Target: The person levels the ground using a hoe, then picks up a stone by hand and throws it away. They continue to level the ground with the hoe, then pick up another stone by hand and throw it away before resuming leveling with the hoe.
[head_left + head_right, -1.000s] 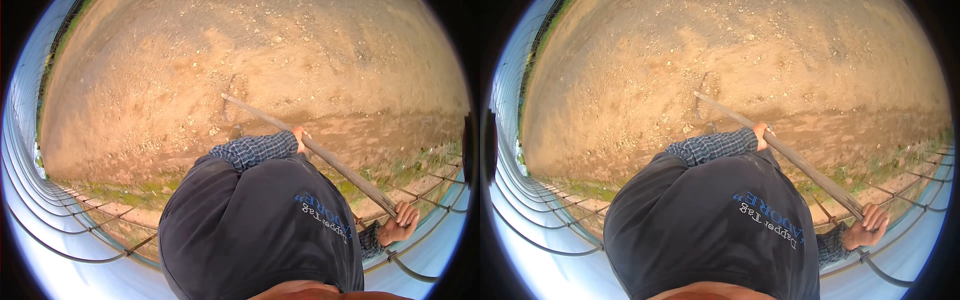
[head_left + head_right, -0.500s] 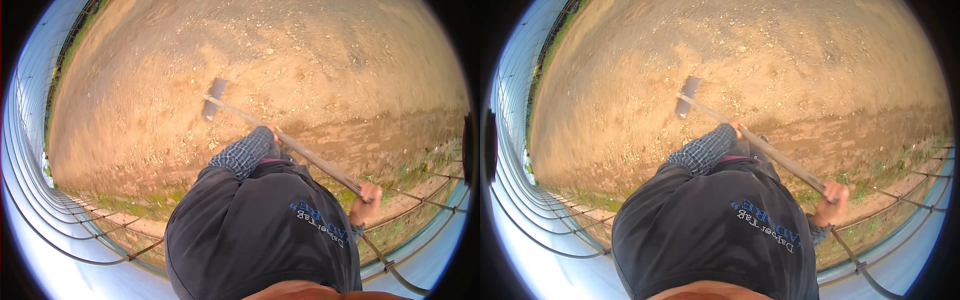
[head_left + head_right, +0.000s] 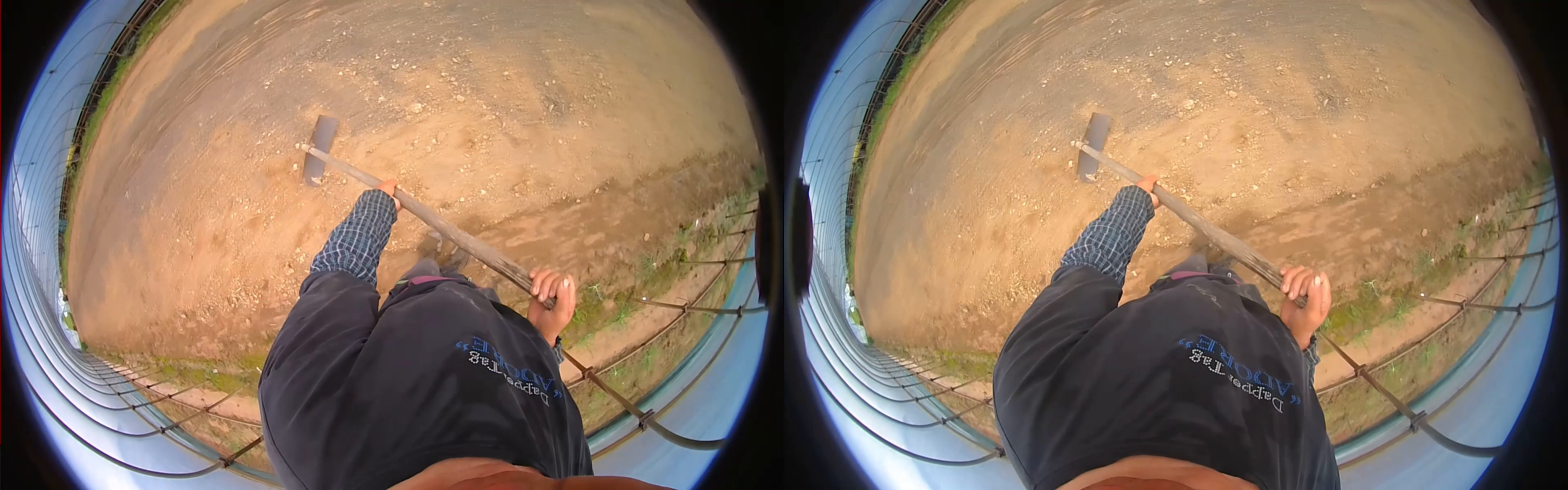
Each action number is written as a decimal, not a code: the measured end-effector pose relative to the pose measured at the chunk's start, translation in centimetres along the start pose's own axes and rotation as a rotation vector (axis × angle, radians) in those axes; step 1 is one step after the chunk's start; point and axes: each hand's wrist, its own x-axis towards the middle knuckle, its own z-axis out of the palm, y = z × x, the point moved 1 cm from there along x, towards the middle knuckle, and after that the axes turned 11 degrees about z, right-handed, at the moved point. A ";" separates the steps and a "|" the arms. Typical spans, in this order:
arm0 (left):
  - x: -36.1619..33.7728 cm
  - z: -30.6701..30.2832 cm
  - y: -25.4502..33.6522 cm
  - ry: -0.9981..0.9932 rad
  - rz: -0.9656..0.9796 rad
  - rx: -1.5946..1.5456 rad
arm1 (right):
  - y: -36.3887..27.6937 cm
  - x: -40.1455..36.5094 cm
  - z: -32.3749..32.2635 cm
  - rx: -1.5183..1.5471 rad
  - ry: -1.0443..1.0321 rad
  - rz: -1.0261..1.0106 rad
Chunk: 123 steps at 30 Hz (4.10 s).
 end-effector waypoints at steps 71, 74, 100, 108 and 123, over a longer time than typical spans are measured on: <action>-21.3 25.5 -38.6 -0.226 -0.293 0.159 | -33.4 4.9 -32.6 0.062 0.218 -0.260; -18.5 25.4 -36.5 -0.152 -0.240 0.035 | -30.9 9.5 -32.5 0.084 0.174 -0.172; -20.7 24.7 -34.9 -0.180 -0.283 -0.300 | -33.5 20.2 -27.9 -0.073 -0.173 -0.028; -5.4 9.3 -25.2 0.184 -0.085 -0.302 | -15.6 19.2 -21.0 0.005 -0.228 0.292; -7.0 18.4 -28.9 0.013 -0.078 -0.188 | -23.2 24.9 -26.7 0.021 -0.222 0.134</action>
